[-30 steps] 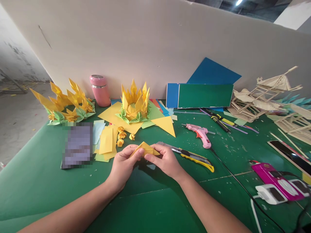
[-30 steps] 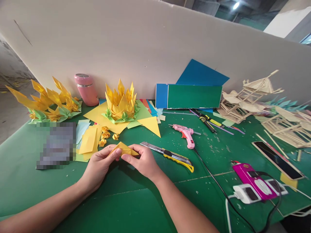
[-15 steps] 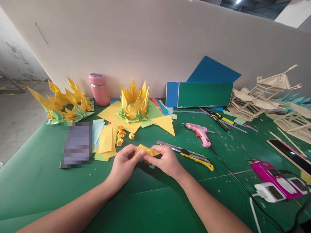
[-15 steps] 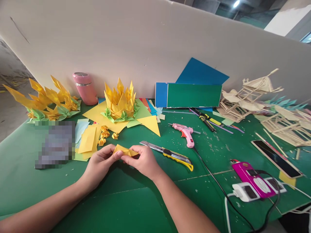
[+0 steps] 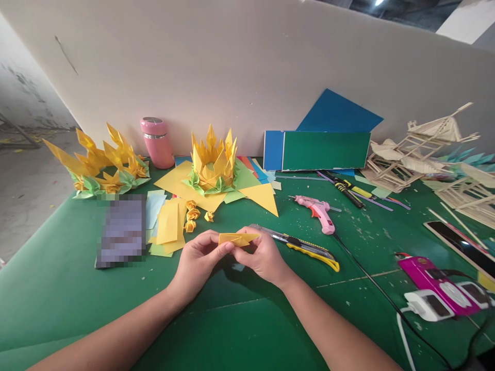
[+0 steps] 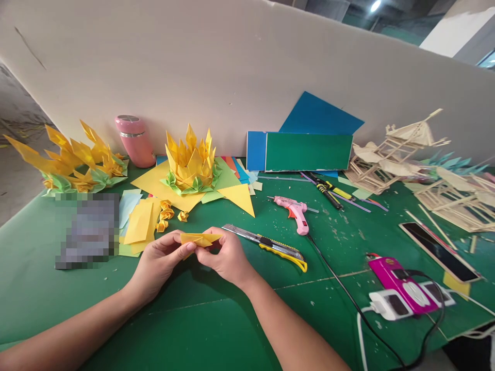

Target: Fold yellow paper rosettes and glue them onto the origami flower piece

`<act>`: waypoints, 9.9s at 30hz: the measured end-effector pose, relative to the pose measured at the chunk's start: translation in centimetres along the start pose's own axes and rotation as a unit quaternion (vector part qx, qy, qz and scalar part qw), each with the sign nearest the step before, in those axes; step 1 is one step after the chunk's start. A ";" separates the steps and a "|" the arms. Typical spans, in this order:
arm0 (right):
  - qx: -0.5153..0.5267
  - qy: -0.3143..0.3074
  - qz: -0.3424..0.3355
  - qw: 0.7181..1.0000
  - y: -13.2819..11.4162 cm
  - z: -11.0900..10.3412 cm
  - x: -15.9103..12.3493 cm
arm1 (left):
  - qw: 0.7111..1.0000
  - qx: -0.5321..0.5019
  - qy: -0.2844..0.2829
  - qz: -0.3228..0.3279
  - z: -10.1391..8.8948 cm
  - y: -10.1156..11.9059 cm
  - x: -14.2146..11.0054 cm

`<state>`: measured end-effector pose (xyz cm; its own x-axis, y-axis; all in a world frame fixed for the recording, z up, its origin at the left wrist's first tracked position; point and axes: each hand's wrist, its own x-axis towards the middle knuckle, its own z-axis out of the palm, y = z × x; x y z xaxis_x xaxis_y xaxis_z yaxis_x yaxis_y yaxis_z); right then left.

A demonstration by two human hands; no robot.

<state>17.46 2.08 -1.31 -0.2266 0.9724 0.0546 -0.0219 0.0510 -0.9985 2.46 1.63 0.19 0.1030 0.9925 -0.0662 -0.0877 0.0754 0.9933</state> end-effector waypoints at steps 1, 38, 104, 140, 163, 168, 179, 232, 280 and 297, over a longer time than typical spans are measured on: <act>0.009 0.002 0.002 1.000 0.1 -0.1 0.1 | 1.000 0.003 -0.006 -0.004 0.0 0.0 0.0; 0.168 -0.090 0.110 0.975 -0.5 -2.3 0.4 | 0.903 0.260 -0.058 0.336 -0.9 -1.3 0.3; -0.188 0.041 -0.209 0.959 0.2 -1.9 0.6 | 0.985 -0.117 0.050 -0.120 -0.1 -0.3 0.3; -0.229 0.028 -0.239 0.943 0.2 -1.2 0.3 | 0.994 0.075 0.063 0.052 -0.1 -0.7 0.3; -0.228 0.065 -0.165 0.957 0.3 -0.6 0.3 | 0.993 0.089 0.008 0.070 -0.4 -1.3 0.3; -0.194 0.079 -0.123 0.970 0.6 -0.6 0.4 | 0.994 0.092 0.005 0.064 -0.2 -0.6 0.0; -0.162 0.028 -0.185 0.969 0.4 -0.9 0.4 | 0.999 0.013 0.052 0.005 -0.1 -0.7 0.1; -0.205 0.063 -0.147 0.966 0.1 -0.6 0.3 | 0.998 0.059 0.019 0.014 0.0 -0.5 0.1; -0.186 0.009 -0.087 0.979 0.4 -1.0 0.6 | 0.997 0.000 0.037 -0.073 0.2 -0.6 0.2; -0.141 0.018 -0.033 0.989 0.6 -1.1 0.8 | 0.997 0.026 0.043 -0.067 0.1 -0.1 0.1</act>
<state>18.31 3.12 -1.89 -0.1985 0.9722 0.1239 0.2389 0.1706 -0.9559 2.56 1.71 0.09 0.0250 0.9787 -0.2039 -0.0275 0.2046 0.9785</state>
